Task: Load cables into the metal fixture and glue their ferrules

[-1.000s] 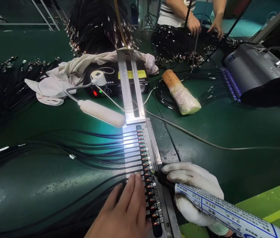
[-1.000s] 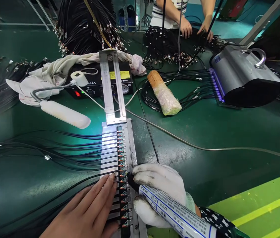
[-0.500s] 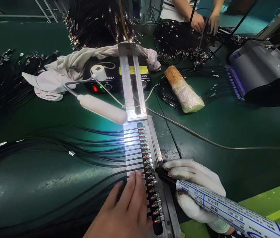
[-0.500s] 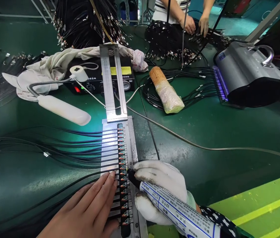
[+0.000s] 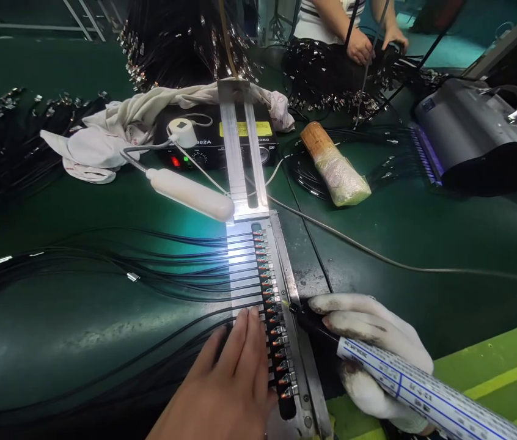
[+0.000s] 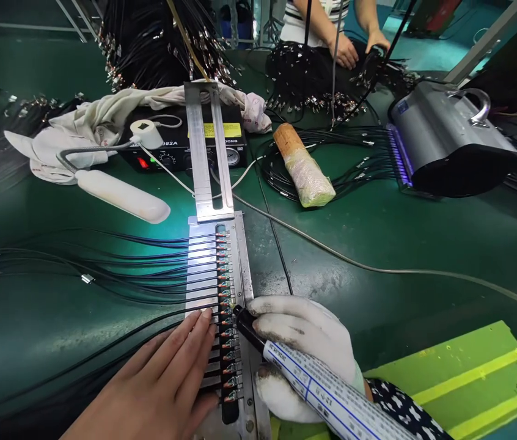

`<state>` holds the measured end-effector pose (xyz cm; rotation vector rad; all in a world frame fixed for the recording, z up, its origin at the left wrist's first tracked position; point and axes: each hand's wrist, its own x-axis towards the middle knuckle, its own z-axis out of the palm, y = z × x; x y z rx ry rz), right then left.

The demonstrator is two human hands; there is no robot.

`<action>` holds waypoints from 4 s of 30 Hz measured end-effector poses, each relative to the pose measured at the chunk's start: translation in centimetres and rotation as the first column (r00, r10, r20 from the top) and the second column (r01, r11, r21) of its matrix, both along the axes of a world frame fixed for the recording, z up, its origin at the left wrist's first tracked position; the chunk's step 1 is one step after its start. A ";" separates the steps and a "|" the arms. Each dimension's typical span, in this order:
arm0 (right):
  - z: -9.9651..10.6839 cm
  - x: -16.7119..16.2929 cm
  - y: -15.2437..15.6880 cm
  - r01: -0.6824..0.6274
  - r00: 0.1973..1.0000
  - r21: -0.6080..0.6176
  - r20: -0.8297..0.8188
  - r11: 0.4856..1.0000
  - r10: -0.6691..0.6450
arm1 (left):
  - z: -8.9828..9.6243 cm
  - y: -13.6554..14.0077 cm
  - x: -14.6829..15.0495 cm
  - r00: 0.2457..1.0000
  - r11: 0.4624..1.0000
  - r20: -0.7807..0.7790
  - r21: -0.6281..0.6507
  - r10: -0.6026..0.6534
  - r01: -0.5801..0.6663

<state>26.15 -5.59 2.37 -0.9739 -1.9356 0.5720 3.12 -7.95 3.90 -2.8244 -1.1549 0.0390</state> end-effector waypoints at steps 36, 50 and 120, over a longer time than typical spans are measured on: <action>-1.2 -0.7 -0.2 0.005 0.999 -0.034 -0.043 0.999 -0.006 | -0.5 0.0 0.0 1.000 0.999 0.010 0.032 0.010 -0.011; -0.7 -0.9 0.0 0.012 0.999 -0.033 -0.039 0.999 -0.013 | 0.0 -0.1 -0.1 1.000 0.999 0.020 0.028 0.017 -0.017; -0.9 -0.8 -1.7 0.051 0.999 -0.053 -0.016 0.997 -0.052 | 0.5 -1.3 -0.4 0.995 0.994 -0.016 -0.044 -0.101 0.100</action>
